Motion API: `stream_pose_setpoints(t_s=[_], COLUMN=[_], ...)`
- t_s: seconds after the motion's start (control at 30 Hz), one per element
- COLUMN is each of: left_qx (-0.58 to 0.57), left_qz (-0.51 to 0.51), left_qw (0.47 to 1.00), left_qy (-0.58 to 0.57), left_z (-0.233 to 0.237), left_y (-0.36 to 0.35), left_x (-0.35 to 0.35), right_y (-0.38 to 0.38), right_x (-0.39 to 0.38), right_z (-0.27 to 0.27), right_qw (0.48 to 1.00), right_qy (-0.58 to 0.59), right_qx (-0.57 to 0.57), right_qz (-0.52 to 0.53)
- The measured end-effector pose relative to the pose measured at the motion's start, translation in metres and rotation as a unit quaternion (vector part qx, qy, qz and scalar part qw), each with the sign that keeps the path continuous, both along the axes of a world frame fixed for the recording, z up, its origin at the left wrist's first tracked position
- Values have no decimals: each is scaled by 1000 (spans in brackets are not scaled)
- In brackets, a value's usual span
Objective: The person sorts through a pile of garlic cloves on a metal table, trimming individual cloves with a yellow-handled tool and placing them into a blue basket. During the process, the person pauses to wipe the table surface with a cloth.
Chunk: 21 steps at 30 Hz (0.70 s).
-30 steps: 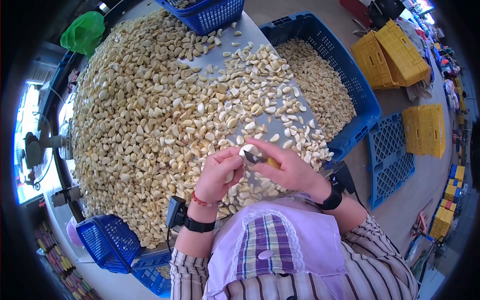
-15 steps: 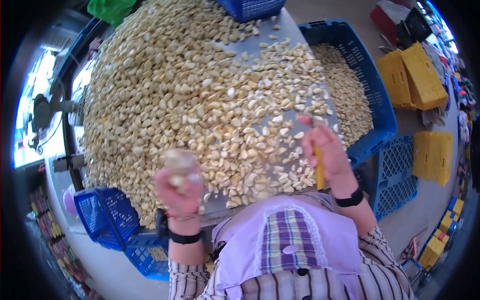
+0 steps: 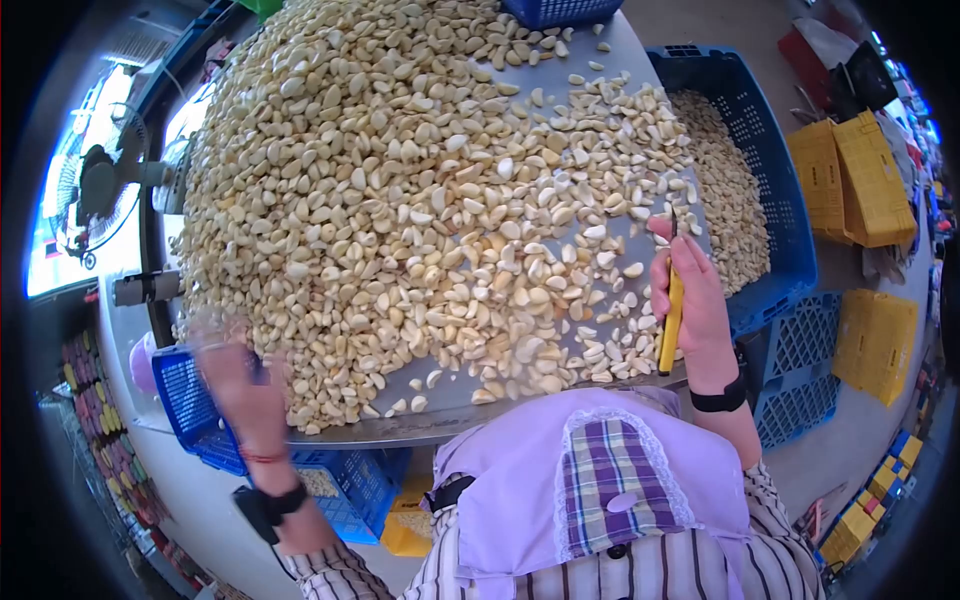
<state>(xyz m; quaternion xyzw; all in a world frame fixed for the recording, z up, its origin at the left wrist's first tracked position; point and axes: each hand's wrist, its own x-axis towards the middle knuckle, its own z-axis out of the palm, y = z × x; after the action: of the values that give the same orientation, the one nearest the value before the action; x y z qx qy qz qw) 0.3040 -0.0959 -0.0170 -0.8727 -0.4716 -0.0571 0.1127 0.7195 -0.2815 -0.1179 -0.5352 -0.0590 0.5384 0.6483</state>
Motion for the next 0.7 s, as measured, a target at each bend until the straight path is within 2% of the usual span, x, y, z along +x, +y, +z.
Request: stream_pose_setpoints(t_s=[0.03, 0.07, 0.1, 0.13, 0.2, 0.23, 0.3, 0.37, 0.43, 0.53, 0.6, 0.63, 0.7], left_qx=[-86, -216, -303, -358, -316, -316, -131, -151, -109, -112, -123, -122, -101], left_qz=[-92, -183, -256, -366, -463, -465, -491, -404, -353, -289, -176, -177, -128], left_qw=[990, 958, 913, 859, 828, 827, 857, 902, 929, 951, 976, 976, 987], left_qy=[-55, -50, 92, 22, -4, -7, 87, 15, -36, -19, 34, 36, 1], left_z=[-19, -40, -60, -88, -145, -151, -162, -151, -151, -126, -113, -110, -101], left_y=[-20, -39, -59, -76, -94, -85, -48, -6, 29, 58, 76, 80, 75], left_x=[40, 68, 109, 120, 138, 146, 168, 178, 175, 157, 133, 120, 101], right_y=[1, 2, 3, 6, 5, 5, 5, 2, 1, 3, 3, 4, 6], right_x=[1, 3, 4, 5, 6, 7, 14, 17, 20, 18, 17, 16, 11], right_z=[1, -1, 1, 3, 8, 11, 13, 12, 10, 8, 2, -1, -6], right_qw=[1000, 1000, 1000, 999, 998, 998, 998, 996, 996, 993, 996, 995, 999], right_qy=[10, 19, 16, 31, 43, 33, 20, 29, 36, 76, 68, 71, -10], right_qx=[5, 12, 11, 17, 21, 29, 38, 65, 69, 65, 48, 49, -15], right_qz=[-4, -10, -10, -21, -36, -35, -42, -48, -53, -67, -45, -46, 30])
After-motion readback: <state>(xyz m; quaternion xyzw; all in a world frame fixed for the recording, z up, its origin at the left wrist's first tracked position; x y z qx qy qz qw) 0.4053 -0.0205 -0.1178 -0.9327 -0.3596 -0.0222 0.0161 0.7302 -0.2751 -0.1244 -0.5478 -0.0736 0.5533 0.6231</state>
